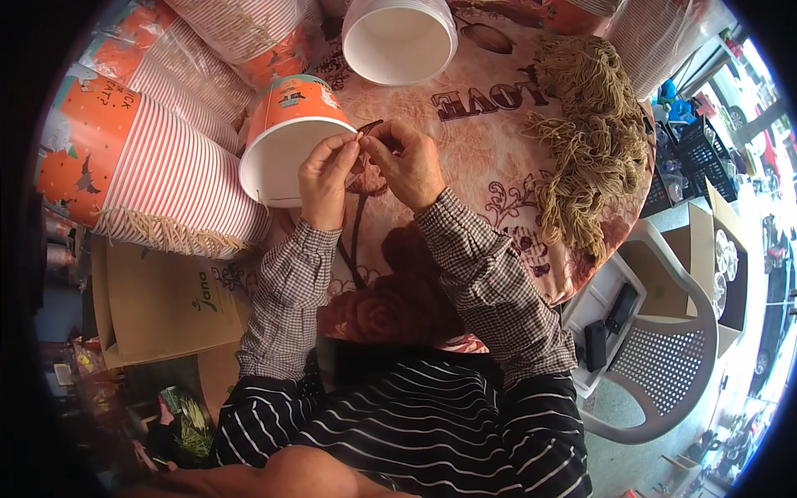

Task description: Threading and knotting twine through pre-punched holes in paper cups to create handles.

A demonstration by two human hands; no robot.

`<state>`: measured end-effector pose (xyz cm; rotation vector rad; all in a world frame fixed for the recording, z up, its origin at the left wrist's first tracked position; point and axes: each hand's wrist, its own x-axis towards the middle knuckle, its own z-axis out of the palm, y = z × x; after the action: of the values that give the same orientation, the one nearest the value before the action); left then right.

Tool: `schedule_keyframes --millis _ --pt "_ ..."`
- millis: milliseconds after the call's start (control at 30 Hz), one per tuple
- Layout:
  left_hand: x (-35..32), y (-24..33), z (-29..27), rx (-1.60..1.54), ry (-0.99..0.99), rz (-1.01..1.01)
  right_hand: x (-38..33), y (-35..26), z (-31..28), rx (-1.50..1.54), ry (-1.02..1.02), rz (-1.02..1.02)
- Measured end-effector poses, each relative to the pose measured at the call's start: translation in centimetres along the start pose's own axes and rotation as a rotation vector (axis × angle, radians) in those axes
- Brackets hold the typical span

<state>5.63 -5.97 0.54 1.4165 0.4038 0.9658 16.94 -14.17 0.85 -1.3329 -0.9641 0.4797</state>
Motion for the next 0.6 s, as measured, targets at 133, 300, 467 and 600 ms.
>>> schedule_keyframes --millis 133,300,467,600 --pt "0.07 -0.54 -0.16 0.197 -0.021 0.096 0.09 0.04 -0.04 0.100 0.014 0.073" --pt "0.16 -0.51 0.09 0.424 -0.037 0.293 0.21 0.53 -0.34 0.216 0.022 0.091" --pt "-0.09 -0.40 0.11 0.578 -0.060 0.376 0.09 0.19 -0.16 0.300 0.027 0.171" --pt "0.01 -0.11 0.28 0.607 -0.086 0.406 0.37 0.95 -0.60 0.378 0.004 0.197"
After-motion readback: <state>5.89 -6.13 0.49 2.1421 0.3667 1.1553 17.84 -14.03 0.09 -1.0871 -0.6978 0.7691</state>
